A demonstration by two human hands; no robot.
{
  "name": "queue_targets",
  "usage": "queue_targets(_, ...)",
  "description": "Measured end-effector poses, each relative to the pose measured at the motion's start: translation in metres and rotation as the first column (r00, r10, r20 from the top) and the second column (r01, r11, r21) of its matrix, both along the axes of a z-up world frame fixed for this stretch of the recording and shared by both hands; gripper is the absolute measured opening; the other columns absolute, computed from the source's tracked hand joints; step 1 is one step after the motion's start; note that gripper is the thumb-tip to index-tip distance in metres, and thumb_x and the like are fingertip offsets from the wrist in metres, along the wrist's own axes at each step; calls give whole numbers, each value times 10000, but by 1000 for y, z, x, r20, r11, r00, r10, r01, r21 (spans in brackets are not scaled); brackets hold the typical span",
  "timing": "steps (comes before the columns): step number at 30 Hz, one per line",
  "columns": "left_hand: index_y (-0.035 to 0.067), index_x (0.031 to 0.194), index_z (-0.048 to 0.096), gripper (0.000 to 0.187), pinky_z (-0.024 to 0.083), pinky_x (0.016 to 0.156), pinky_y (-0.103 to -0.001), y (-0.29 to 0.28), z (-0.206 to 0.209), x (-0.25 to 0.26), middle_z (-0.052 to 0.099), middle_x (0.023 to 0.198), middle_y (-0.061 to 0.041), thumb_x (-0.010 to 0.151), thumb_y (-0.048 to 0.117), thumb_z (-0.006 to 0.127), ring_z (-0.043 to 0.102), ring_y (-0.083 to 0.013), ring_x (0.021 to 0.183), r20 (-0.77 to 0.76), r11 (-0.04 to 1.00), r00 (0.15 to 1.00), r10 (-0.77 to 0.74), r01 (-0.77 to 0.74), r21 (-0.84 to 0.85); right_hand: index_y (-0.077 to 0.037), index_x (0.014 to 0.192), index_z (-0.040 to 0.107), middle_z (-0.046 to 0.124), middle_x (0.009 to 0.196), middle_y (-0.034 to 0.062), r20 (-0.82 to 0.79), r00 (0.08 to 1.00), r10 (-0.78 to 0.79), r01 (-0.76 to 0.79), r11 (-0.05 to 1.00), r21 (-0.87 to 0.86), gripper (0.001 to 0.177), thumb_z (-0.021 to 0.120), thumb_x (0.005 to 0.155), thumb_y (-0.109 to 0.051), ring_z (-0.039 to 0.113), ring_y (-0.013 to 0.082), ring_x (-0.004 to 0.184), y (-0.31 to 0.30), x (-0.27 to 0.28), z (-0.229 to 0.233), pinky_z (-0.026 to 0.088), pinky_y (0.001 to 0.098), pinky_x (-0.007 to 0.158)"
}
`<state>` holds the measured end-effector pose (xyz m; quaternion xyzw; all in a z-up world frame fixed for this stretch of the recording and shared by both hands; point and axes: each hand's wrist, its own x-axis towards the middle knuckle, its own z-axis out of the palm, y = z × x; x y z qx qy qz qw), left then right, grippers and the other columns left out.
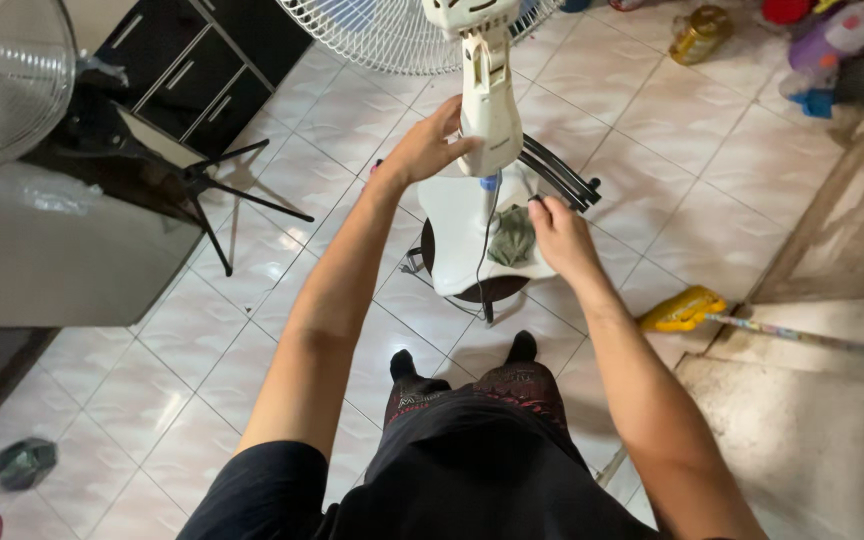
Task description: The person assembles a standing electric fan by attaching the front grille, aligning the blades, and securing the rear grille with a screwdriver. They then adjust the fan head and neck using the screwdriver to tighten the mounting screws.
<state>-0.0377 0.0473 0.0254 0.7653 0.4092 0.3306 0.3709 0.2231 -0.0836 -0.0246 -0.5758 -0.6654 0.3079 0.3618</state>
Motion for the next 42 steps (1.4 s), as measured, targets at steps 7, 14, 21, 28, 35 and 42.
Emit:
queue_targets(7,102,1423,494,726,584,846,-407,-10,2,31,763,1133,-183,860,377,859,750,-305,986,-63,949,954,295,-284,139,-44,1052,624,707,930,251,-42,975,-219,221,974,51,304,513,1064,-328,663,490,905,17,-18,-78,512,540,748)
queue_targets(14,67,1409,479,657,620,960,-408,4,8,14,712,1286,-168,907,278,847,743,-295,1156,99,994,993,69,-76,75,-24,1034,615,691,964,251,-78,974,-214,213,977,-14,338,505,1073,-342,646,472,947,38,-26,-89,498,533,806)
queue_targets(21,114,1525,397,791,510,1124,-438,20,15,-4,612,1436,-138,892,240,853,598,-290,1338,104,987,993,-63,77,-140,-22,981,661,705,902,241,4,983,-186,184,976,113,391,497,1069,-366,678,445,863,51,-26,-84,525,506,753)
queue_targets(28,148,1541,422,737,417,1211,-452,33,25,-3,580,1487,-119,930,234,824,538,-284,1418,37,966,979,-200,203,-158,11,1035,638,574,635,70,-266,927,-263,187,942,-277,493,492,1106,-455,503,242,493,57,-52,-99,389,377,437)
queue_targets(35,94,1529,410,714,433,1196,-431,24,16,-1,586,1458,-126,961,232,821,548,-280,1405,176,968,961,-214,233,-95,-25,1112,496,577,674,19,-327,890,-317,172,899,-403,419,619,969,-400,539,137,505,68,-54,-132,433,296,396)
queue_targets(42,91,1529,405,718,500,1121,-392,11,3,0,631,1409,-109,955,284,791,603,-243,1346,174,989,981,-86,104,-100,-98,896,624,579,678,-24,-540,814,-213,186,977,-106,464,481,1183,-434,526,93,589,68,-54,-165,398,249,541)
